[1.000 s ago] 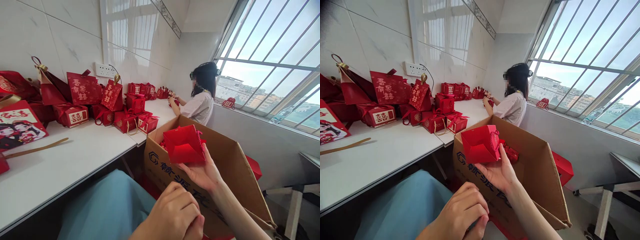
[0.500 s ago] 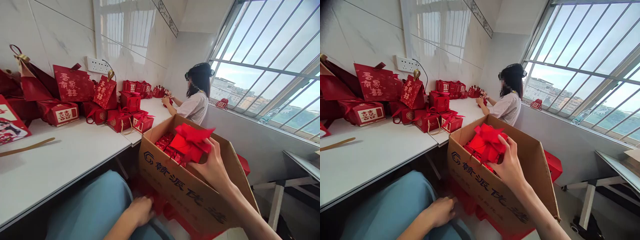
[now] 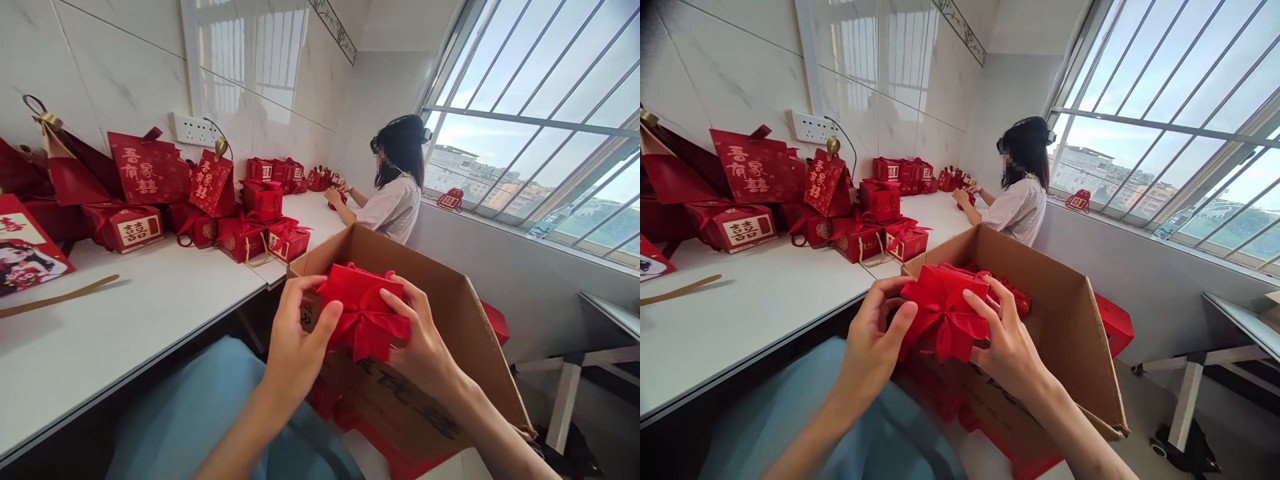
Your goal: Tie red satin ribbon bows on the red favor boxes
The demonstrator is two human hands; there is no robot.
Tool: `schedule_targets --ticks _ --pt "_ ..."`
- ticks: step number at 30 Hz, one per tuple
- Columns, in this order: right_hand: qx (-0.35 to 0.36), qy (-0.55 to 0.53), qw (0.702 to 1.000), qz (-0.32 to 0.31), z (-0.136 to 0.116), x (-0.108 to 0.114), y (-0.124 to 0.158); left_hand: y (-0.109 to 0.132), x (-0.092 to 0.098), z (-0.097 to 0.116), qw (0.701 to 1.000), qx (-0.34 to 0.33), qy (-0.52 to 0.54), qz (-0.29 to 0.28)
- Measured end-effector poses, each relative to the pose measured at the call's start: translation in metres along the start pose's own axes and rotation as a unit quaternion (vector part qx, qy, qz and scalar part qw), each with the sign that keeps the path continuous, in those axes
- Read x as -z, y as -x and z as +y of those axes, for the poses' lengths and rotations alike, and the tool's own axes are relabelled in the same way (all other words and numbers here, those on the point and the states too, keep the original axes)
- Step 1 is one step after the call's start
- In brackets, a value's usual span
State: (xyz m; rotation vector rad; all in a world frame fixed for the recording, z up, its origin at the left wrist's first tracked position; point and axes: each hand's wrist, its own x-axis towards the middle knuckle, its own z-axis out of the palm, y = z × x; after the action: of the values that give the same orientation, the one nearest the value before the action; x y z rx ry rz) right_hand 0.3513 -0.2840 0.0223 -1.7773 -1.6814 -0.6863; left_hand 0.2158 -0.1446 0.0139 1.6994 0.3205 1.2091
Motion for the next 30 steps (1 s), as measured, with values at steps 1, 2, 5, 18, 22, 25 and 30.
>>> schedule_targets --ticks 1,2,5,18,22,25,30 --pt "0.001 -0.008 1.0 -0.004 -0.001 0.0 0.0 0.002 -0.001 0.005 0.999 -0.032 -0.014 0.013" --pt "0.0 -0.015 1.0 -0.007 -0.001 0.0 0.0 0.005 -0.001 0.008 0.996 -0.078 -0.037 0.024" --pt "-0.007 -0.027 1.0 -0.003 -0.002 0.002 0.001 0.016 0.001 0.013 0.956 -0.269 -0.115 0.029" --pt "0.01 -0.042 0.999 0.01 -0.003 0.01 0.004 0.028 -0.001 0.022 0.911 -0.383 -0.155 0.013" --pt "-0.007 -0.05 0.999 -0.002 0.0 0.011 0.008 0.018 0.003 0.021 0.918 -0.36 -0.162 0.023" --pt "-0.125 -0.131 0.983 0.004 0.006 0.011 0.011 -0.004 0.011 0.003 0.95 -0.212 -0.224 0.052" --pt "-0.464 -0.52 0.717 -0.003 0.024 0.013 0.009 -0.018 0.013 -0.067 0.919 0.11 -0.333 -0.182"
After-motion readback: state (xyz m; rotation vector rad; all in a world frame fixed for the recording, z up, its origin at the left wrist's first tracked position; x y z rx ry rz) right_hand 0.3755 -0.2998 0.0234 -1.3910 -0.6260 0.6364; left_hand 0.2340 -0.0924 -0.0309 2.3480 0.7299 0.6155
